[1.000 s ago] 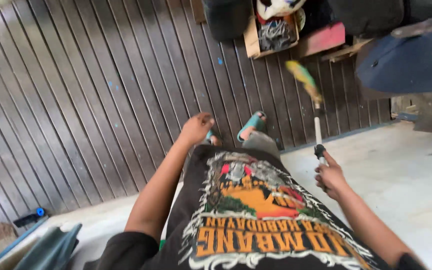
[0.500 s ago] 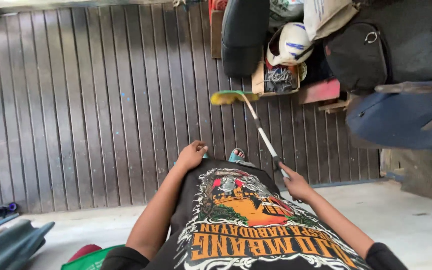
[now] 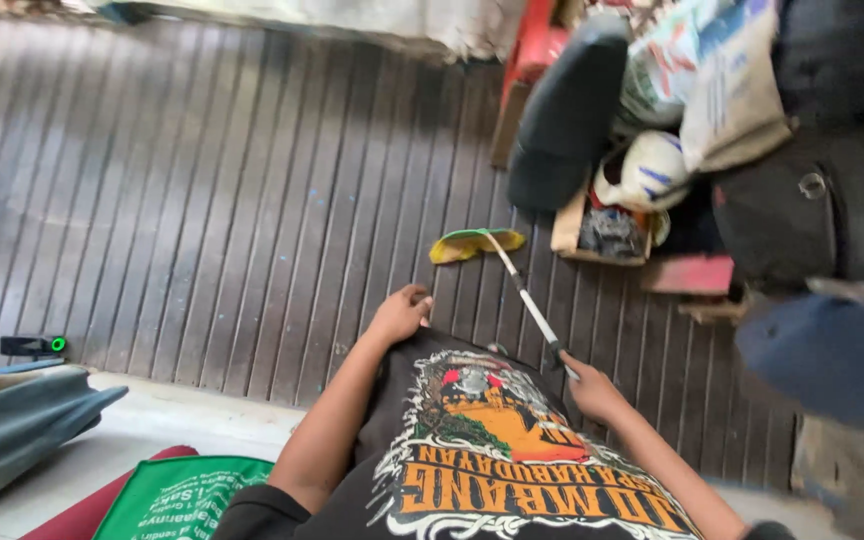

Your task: The person sweeps a dark, textured floor with a long-handled broom, moving back and forth across the area. They navigate around a parked scooter and stacked items while sweeping debris toward the center of the space.

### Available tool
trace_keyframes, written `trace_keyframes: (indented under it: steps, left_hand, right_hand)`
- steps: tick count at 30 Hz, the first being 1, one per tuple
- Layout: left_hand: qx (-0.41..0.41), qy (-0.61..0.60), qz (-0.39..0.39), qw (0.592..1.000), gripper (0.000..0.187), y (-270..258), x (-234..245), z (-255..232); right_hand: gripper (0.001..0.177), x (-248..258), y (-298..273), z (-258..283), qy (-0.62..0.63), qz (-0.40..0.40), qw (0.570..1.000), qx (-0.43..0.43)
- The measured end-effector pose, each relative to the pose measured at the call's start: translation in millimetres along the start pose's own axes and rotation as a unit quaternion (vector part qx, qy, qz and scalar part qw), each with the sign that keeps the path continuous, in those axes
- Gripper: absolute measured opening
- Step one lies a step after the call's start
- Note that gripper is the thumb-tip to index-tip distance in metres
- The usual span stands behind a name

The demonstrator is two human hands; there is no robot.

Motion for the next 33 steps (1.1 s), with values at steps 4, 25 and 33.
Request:
trace_keyframes:
  steps: [4, 25, 33]
  left_hand:
    - [0.01, -0.015, -0.028, 0.999, 0.048, 24.7, 12.9, 42.1]
    - [0.071, -0.078, -0.081, 0.991, 0.046, 96.2, 93.0, 76.7]
    - [0.175, -0.134, -0.13, 0.967, 0.05, 138.3, 123.3, 68.2]
  right_hand:
    - [0.061, 10.5, 63.6, 54.0, 0.015, -0.014, 1.0, -0.005]
    - [0.069, 80.1, 199.9, 27.5, -0.067, -0.048, 0.997, 0.011]
    - [0.066, 243.7, 371.5, 124.5, -0.171, 0.007, 0.981, 0.094]
Point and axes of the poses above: each hand's wrist, its own y-axis towards the middle knuckle, its own x-axis out of the back of the hand, z = x × y, the point moved 10 cm from there along y, towards the middle knuckle, and after that the axes turned 2 degrees about y, right-handed, at the moved point
